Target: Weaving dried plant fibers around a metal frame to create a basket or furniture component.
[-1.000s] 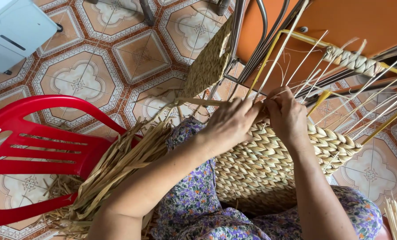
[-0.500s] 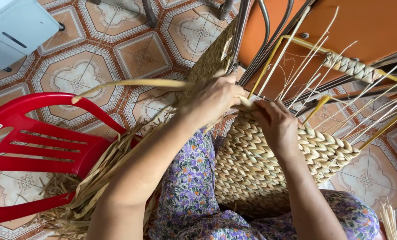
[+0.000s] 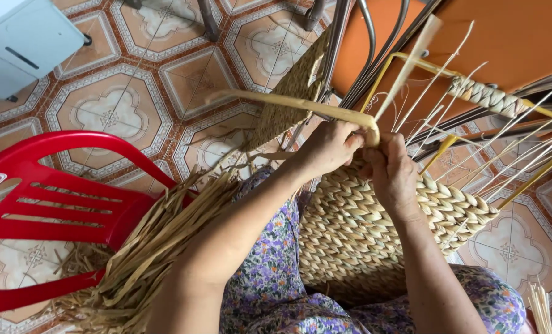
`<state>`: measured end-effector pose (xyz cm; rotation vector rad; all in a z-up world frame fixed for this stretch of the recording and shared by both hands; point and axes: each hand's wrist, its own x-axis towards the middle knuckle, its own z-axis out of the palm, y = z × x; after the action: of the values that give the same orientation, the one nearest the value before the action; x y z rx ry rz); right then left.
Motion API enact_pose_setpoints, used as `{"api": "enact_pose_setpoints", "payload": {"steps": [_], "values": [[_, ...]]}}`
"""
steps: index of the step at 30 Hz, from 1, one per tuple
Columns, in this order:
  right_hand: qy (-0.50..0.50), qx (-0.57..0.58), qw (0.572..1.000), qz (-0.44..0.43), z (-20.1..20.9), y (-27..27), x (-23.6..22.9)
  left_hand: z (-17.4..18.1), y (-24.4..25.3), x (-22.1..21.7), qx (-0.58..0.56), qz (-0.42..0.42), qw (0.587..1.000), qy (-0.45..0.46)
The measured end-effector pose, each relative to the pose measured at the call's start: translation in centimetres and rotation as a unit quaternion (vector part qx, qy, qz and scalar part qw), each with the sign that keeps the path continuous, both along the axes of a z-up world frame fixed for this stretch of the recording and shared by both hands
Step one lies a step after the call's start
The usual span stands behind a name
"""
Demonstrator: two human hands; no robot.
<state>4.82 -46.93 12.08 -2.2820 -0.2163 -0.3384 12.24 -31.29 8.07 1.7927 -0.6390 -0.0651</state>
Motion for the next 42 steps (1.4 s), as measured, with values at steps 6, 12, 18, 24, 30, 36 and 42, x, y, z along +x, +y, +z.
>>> {"api": "enact_pose_setpoints", "payload": {"steps": [6,12,18,24,30,36,42], "values": [[0.097,0.124,0.986,-0.053,0.7,0.0,0.8,1.2,0.7,-2.1,-0.130,0.040,0.989,0.058],[0.057,-0.066,0.995,-0.056,-1.4,0.1,2.1,5.3,3.4,-5.3,-0.255,-0.026,0.965,0.058],[0.007,-0.034,0.999,0.028,-1.0,0.2,1.1,1.1,4.9,-3.7,0.228,0.167,0.944,-0.168],[0.029,-0.017,0.996,-0.081,-0.7,1.2,1.5,3.2,4.7,-3.5,0.314,0.120,0.937,-0.100],[0.054,0.006,0.997,-0.059,0.4,0.2,1.3,-4.9,1.6,-3.9,0.340,0.164,0.861,-0.341],[-0.020,-0.006,0.999,-0.043,1.7,0.8,-0.7,-0.6,3.9,-2.9,0.246,0.037,0.963,-0.104],[-0.084,-0.118,0.984,0.100,1.7,1.1,1.1,2.1,4.6,-0.8,0.164,0.084,0.919,-0.349]]}}
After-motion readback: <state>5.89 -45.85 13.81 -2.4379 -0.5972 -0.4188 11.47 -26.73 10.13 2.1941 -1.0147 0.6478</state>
